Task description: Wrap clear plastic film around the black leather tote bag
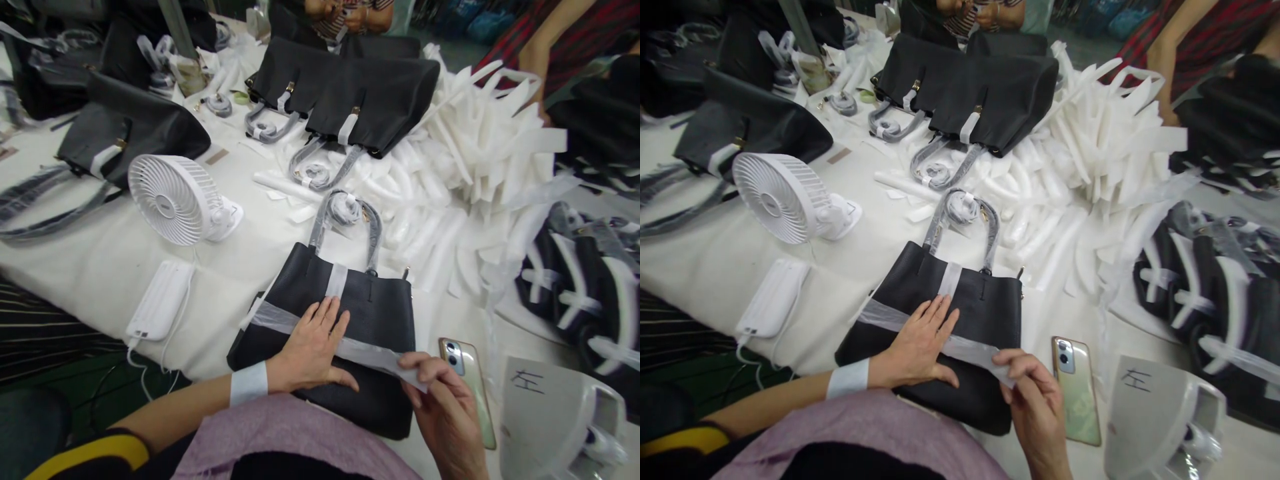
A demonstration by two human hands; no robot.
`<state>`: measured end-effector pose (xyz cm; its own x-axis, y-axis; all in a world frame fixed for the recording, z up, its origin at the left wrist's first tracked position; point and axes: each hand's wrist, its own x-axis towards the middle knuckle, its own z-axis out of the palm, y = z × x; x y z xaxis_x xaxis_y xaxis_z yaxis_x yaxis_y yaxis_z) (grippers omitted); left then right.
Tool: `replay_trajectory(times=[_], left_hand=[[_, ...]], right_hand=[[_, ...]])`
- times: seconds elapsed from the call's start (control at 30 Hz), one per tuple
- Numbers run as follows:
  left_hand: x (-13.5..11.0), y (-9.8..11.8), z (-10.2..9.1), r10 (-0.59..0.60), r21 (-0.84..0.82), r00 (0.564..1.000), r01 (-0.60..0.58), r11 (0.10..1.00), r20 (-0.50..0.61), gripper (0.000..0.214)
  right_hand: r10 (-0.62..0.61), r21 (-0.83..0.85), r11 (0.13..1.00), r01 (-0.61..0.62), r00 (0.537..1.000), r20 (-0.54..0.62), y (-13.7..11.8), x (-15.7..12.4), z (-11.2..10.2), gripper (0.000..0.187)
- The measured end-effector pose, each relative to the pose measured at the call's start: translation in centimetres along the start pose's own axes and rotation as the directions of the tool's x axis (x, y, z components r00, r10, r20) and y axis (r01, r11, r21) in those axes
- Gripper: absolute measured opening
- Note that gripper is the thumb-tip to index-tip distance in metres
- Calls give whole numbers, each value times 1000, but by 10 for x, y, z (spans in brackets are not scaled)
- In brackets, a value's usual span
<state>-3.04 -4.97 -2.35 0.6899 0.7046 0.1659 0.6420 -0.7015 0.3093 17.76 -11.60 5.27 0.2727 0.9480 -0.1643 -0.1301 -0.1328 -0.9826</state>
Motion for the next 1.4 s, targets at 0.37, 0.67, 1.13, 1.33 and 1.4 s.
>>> replay_trajectory(times=[0.37, 0.67, 1.13, 1.33, 1.4], left_hand=[[0, 0, -3, -9, -24, 1000, 10, 1000, 23, 110], [-1, 1, -1, -19, -18, 999, 19, 1000, 27, 103], [2, 5, -7, -23, 2, 997, 23, 1000, 72, 68], [1, 5, -6, -41, -41, 997, 44, 998, 71, 58], [1, 4, -6, -53, -83, 997, 58, 995, 62, 48]], right_hand=[[-37, -562, 826, 30, 999, -1, -17, 11, -17, 33], [132, -795, 606, 3, 986, 104, -9, 0, -26, 33], [-111, -861, 508, -14, 990, -81, 4, -3, -20, 46], [-131, -880, 473, -34, 985, -109, 20, 5, -24, 55], [-107, -873, 484, -68, 985, -136, 24, 6, -25, 57]])
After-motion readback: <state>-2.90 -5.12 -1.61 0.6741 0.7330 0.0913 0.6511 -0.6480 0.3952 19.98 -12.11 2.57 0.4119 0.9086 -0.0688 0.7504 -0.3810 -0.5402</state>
